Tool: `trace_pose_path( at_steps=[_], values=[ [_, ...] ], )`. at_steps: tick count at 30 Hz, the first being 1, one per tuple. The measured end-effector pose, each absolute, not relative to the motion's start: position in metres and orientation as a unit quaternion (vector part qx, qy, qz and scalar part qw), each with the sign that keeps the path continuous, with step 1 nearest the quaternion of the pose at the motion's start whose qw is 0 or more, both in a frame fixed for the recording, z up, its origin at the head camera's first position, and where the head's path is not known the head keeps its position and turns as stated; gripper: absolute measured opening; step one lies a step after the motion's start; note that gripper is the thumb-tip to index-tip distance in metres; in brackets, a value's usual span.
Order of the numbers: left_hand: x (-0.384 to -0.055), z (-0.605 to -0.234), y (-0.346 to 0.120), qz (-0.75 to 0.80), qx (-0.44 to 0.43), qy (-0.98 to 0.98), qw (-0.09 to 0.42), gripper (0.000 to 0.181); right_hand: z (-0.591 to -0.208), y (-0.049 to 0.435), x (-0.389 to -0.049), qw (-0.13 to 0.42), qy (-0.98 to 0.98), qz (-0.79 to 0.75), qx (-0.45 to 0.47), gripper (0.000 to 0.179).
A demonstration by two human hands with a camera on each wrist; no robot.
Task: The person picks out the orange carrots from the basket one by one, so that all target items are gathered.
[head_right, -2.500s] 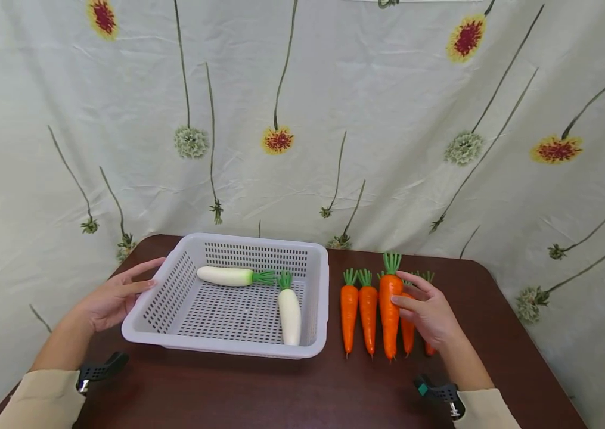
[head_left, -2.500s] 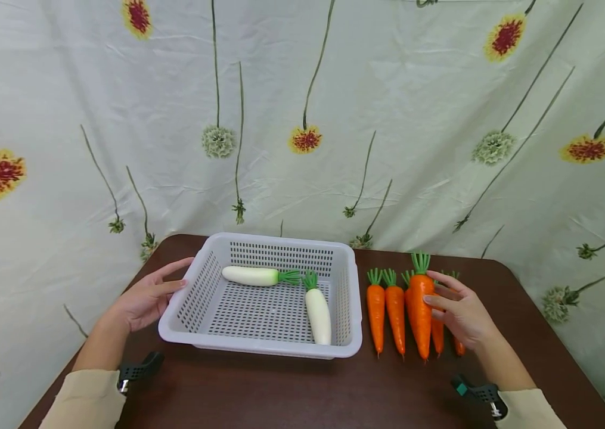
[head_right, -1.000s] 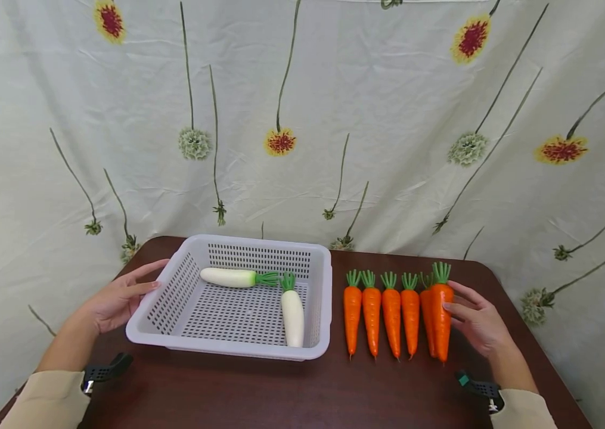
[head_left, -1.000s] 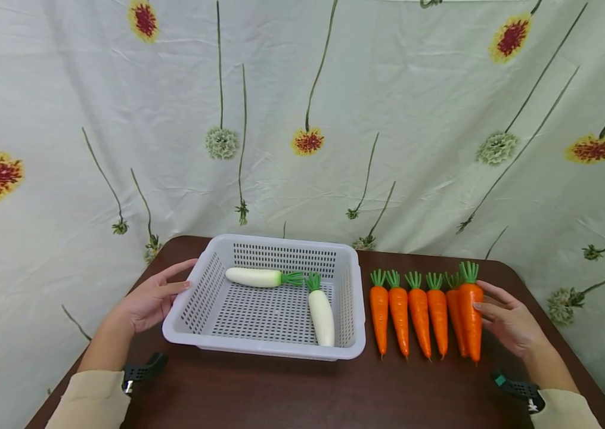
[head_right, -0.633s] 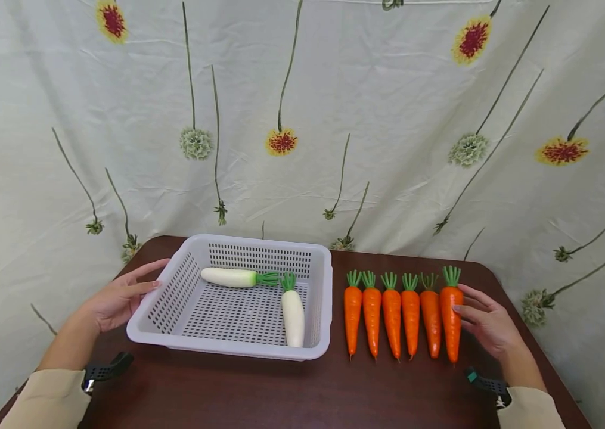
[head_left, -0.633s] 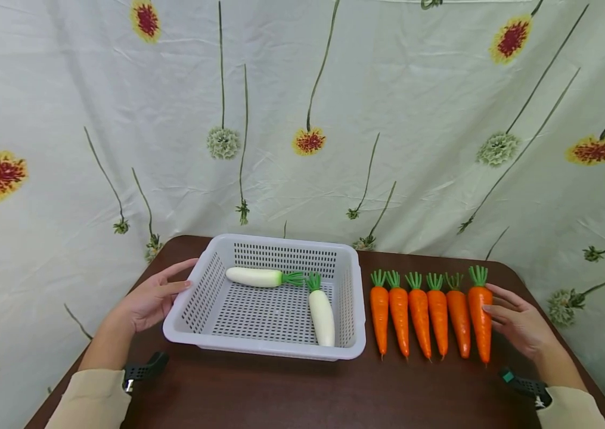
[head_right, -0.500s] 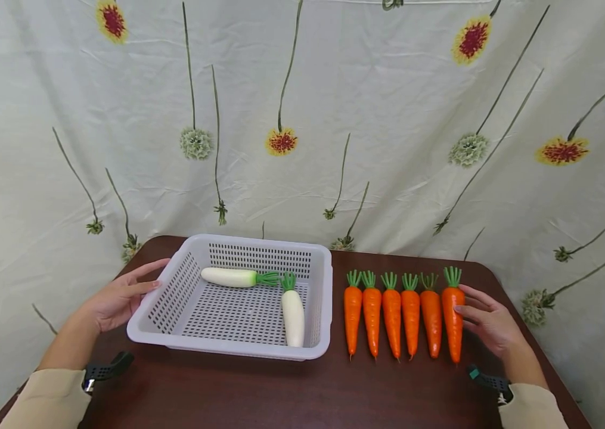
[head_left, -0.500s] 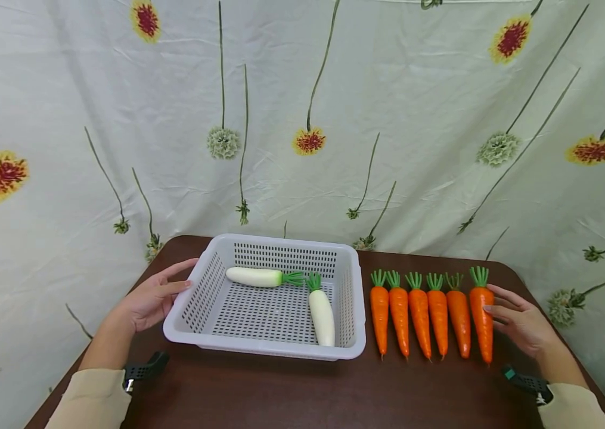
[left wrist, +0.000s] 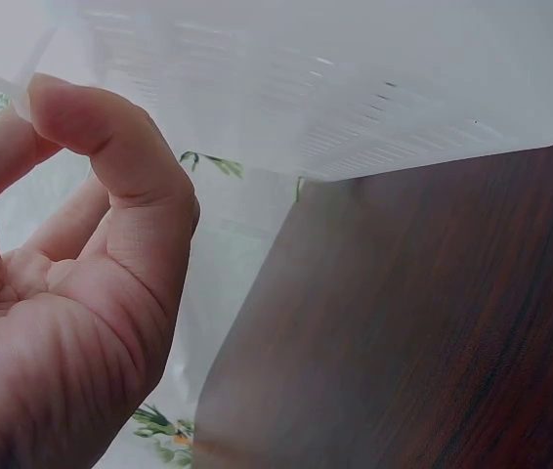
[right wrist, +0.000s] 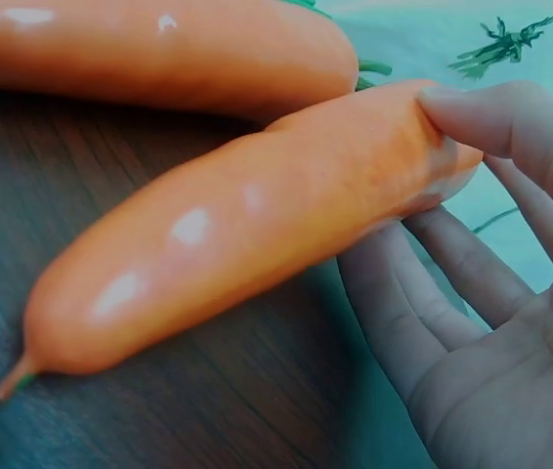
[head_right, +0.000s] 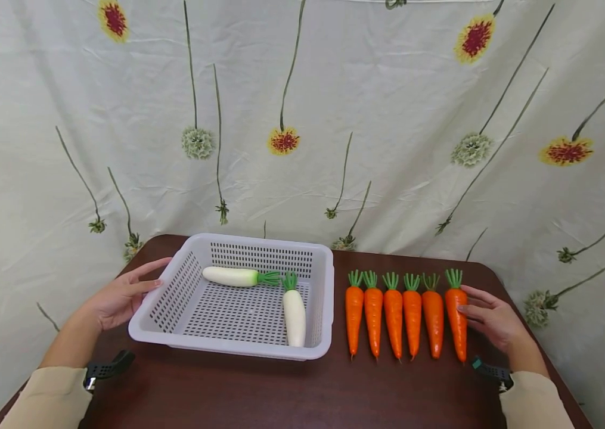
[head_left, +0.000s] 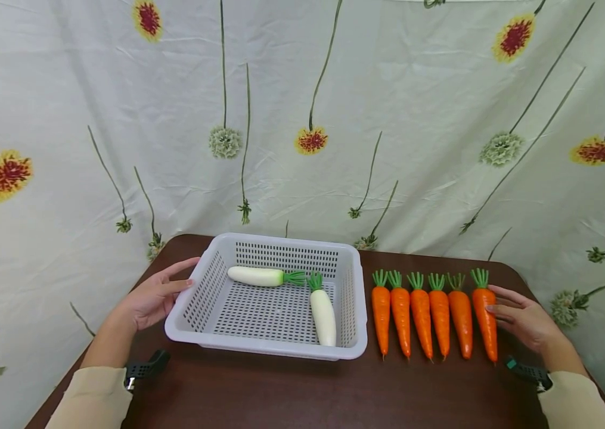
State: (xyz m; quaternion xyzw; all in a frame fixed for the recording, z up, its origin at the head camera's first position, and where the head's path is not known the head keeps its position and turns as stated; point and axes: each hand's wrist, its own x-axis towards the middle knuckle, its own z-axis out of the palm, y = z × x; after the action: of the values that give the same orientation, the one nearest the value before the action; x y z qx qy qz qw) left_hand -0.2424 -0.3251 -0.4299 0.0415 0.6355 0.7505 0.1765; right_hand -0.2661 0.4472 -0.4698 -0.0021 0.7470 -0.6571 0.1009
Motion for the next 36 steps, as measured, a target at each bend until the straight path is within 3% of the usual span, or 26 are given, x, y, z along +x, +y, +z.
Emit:
trace_pose_path(
  at_steps=[14,21,31,36],
  values=[
    [-0.242,-0.431,-0.325,0.756,0.06,0.627,0.179,0.066,-0.466,0.447,-0.275,0.132,0.802,-0.582,-0.008,0.05],
    [-0.243,-0.431,-0.327,0.756,0.062,0.625,0.182,0.065,-0.466,0.448,-0.279,0.142,0.82,-0.555,-0.018,0.062],
    [-0.244,-0.432,-0.326,0.75,0.049,0.635,0.179,0.067,-0.462,0.447,-0.274,0.143,0.821,-0.553,-0.009,0.06],
    [-0.245,-0.433,-0.327,0.749,0.046,0.636,0.178,0.066,-0.463,0.447,-0.273,0.146,0.805,-0.575,0.0,0.047]
  ],
)
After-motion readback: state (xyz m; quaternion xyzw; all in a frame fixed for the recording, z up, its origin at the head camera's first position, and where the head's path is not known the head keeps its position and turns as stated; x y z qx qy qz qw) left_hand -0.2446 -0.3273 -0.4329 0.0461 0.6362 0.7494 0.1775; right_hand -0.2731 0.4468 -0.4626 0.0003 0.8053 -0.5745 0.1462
